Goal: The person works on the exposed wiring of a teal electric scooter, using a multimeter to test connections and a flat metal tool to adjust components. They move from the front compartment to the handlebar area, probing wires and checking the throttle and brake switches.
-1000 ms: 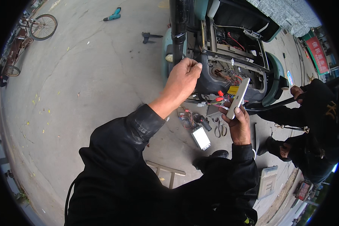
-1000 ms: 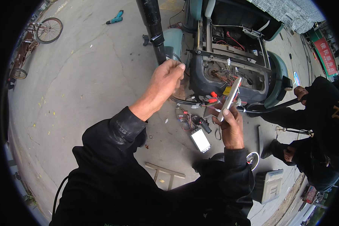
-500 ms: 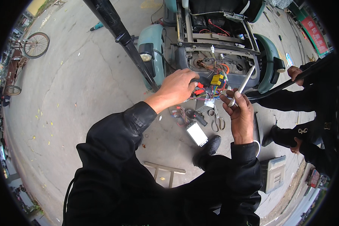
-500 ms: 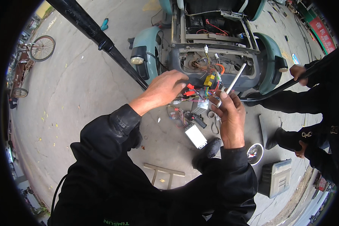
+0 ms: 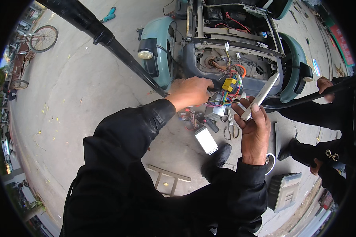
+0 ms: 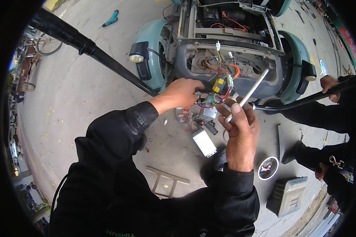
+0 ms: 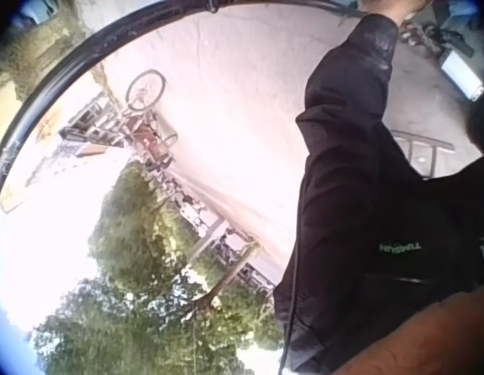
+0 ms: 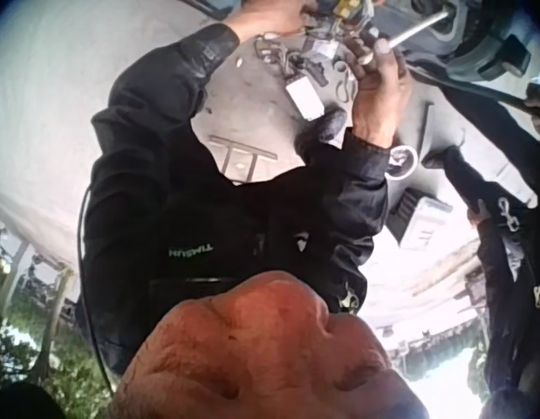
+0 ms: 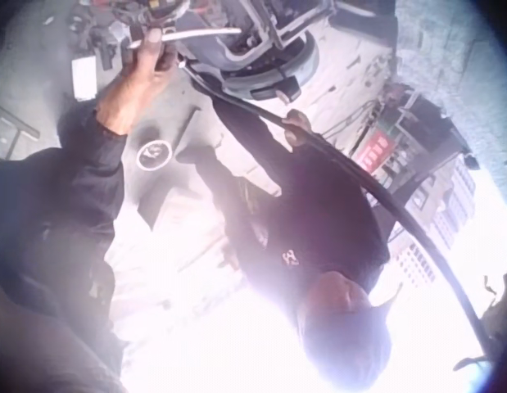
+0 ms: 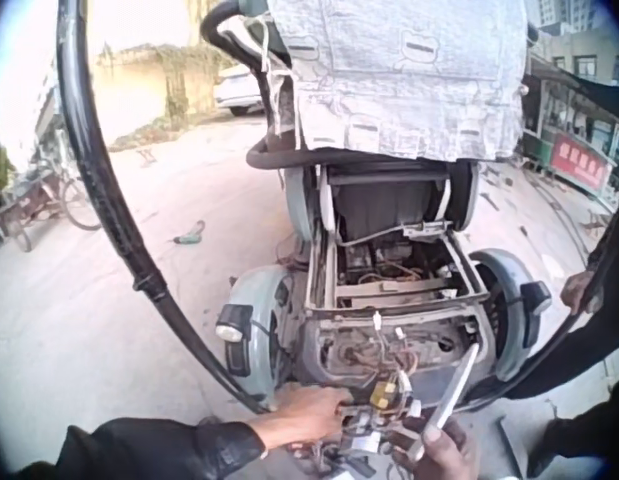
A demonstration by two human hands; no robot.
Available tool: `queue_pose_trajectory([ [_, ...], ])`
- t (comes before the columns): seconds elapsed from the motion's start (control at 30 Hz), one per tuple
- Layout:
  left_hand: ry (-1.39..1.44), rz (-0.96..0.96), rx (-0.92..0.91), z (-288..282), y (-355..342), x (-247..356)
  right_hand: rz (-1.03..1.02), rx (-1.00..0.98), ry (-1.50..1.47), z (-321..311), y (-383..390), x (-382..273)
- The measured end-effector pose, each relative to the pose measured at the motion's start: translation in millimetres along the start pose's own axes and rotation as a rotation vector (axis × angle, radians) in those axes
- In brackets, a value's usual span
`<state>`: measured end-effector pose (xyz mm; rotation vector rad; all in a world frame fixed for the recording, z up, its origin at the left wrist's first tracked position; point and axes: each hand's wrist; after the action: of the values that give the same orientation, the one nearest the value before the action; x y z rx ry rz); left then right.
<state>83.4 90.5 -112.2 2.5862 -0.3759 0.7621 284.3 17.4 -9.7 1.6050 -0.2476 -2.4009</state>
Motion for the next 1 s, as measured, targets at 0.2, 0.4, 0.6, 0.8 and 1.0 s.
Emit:
queue_pose_trajectory([
  [0.2,-0.087,0.073,0.039,22,-13,7,-0.001,-0.046,-0.001,0,8,0],
  [0.4,-0.207,0.187,0.153,11,3,4,0.023,-0.041,0.034,-10,12,0],
  [0.6,-0.034,0.129,-0.028,-27,25,-1,0.023,-0.049,0.082,-7,13,7],
  [0.8,0.795,-0.027,-0.292,-34,26,-9,0.080,-0.064,0.126,3,12,15],
  [1.0,1.048,-0.122,-0.364,-33,35,-14,0.130,-0.066,0.165,7,10,19],
])
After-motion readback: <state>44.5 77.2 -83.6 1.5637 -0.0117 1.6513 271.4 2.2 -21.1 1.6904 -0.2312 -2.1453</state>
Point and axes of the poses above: each hand's wrist, its own y-axis away from the middle knuckle, its own z-axis out of the palm, x = y × z, and after that the axes turned 10 degrees about -x, right-handed
